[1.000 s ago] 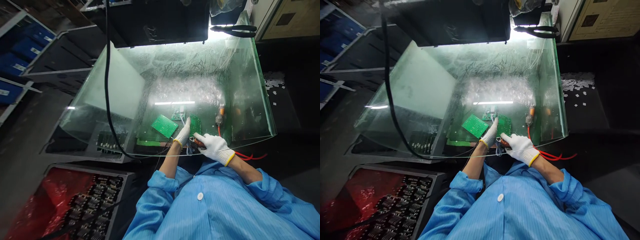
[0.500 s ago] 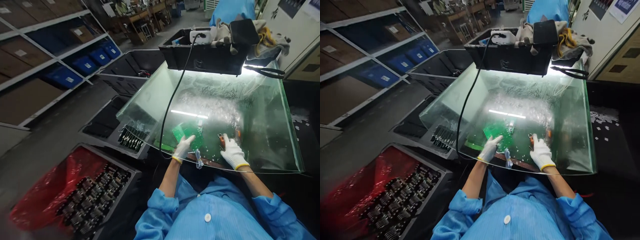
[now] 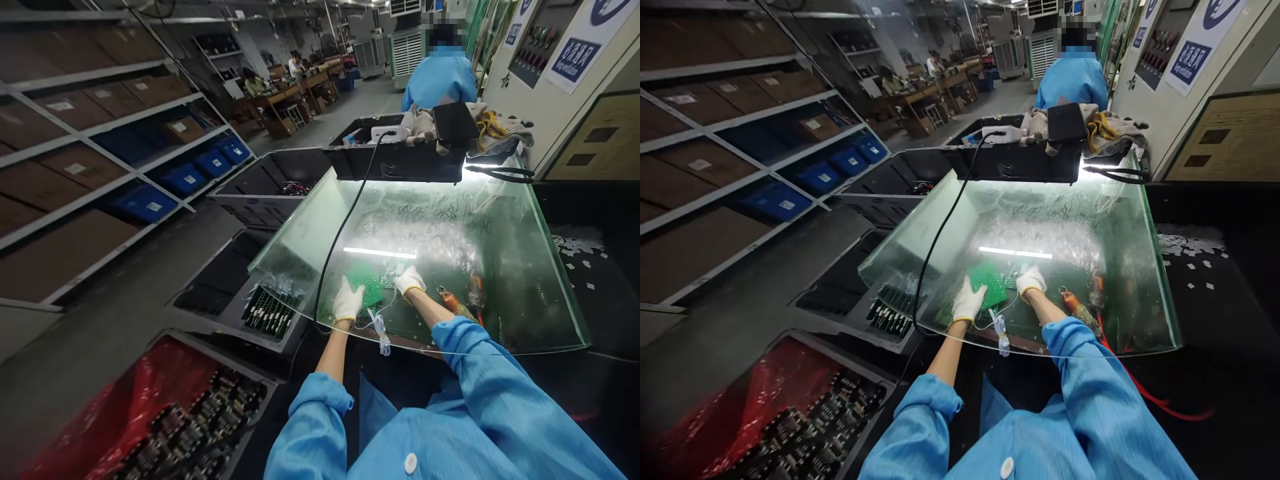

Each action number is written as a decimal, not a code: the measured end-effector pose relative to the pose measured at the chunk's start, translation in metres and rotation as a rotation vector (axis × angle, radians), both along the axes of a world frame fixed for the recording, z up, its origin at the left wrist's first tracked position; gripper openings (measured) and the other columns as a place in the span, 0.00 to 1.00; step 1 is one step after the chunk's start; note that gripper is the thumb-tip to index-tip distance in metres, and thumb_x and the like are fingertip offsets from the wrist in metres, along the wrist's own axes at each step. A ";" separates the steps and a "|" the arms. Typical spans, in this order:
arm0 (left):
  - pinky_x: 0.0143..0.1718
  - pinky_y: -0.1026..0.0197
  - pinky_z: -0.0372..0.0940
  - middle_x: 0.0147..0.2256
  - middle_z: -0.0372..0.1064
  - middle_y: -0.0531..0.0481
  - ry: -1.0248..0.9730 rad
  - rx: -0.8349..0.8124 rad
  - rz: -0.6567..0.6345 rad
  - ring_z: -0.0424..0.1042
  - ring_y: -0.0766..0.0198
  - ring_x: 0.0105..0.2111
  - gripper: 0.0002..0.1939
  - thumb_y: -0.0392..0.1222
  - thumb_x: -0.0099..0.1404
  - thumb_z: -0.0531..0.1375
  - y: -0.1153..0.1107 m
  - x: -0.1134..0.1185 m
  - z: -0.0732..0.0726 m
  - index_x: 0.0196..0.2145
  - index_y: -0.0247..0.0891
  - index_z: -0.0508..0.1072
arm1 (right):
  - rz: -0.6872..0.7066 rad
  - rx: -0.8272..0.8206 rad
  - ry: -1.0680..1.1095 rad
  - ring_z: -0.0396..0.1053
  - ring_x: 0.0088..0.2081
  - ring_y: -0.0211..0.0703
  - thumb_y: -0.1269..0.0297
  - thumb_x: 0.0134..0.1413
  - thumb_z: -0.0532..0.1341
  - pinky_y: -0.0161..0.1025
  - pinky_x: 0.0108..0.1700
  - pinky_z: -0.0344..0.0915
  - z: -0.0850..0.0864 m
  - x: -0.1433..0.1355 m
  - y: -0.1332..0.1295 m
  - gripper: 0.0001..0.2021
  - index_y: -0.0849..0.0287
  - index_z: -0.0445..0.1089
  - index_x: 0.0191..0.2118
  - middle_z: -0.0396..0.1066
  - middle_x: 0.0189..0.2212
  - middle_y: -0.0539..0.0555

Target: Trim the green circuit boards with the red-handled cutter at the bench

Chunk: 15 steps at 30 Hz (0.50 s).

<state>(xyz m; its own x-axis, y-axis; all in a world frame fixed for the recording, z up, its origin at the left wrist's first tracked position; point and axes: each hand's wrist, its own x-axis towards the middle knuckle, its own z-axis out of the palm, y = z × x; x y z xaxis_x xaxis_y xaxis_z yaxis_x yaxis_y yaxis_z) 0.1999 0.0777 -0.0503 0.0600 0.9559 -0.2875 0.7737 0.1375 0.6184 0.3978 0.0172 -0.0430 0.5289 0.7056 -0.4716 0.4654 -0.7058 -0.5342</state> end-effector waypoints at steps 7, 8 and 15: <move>0.71 0.45 0.51 0.68 0.57 0.29 -0.072 0.334 -0.050 0.56 0.38 0.70 0.35 0.45 0.68 0.63 -0.042 0.014 0.012 0.69 0.33 0.63 | -0.052 0.323 -0.026 0.73 0.52 0.43 0.57 0.65 0.54 0.38 0.56 0.69 -0.006 -0.006 -0.044 0.21 0.60 0.71 0.58 0.75 0.53 0.58; 0.72 0.48 0.50 0.68 0.58 0.33 -0.259 0.374 -0.053 0.56 0.41 0.70 0.35 0.44 0.66 0.66 -0.056 0.021 0.018 0.68 0.37 0.65 | -0.065 0.396 -0.052 0.72 0.54 0.44 0.58 0.66 0.53 0.40 0.58 0.68 -0.006 -0.012 -0.056 0.22 0.60 0.70 0.59 0.74 0.55 0.59; 0.72 0.54 0.49 0.56 0.73 0.42 -1.125 -0.134 0.029 0.58 0.45 0.69 0.35 0.37 0.51 0.77 -0.102 0.089 0.031 0.56 0.40 0.74 | 0.082 0.581 -0.182 0.74 0.46 0.51 0.60 0.64 0.52 0.46 0.52 0.72 0.006 -0.040 -0.125 0.18 0.58 0.73 0.52 0.74 0.46 0.61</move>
<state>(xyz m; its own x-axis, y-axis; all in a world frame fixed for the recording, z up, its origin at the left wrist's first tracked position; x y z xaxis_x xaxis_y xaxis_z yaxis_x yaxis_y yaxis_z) 0.2889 -0.0239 -0.0191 0.3277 0.9265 -0.1847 -0.2172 0.2642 0.9397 0.3573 -0.1081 -0.0368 0.4980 0.8619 0.0956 0.6256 -0.2808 -0.7278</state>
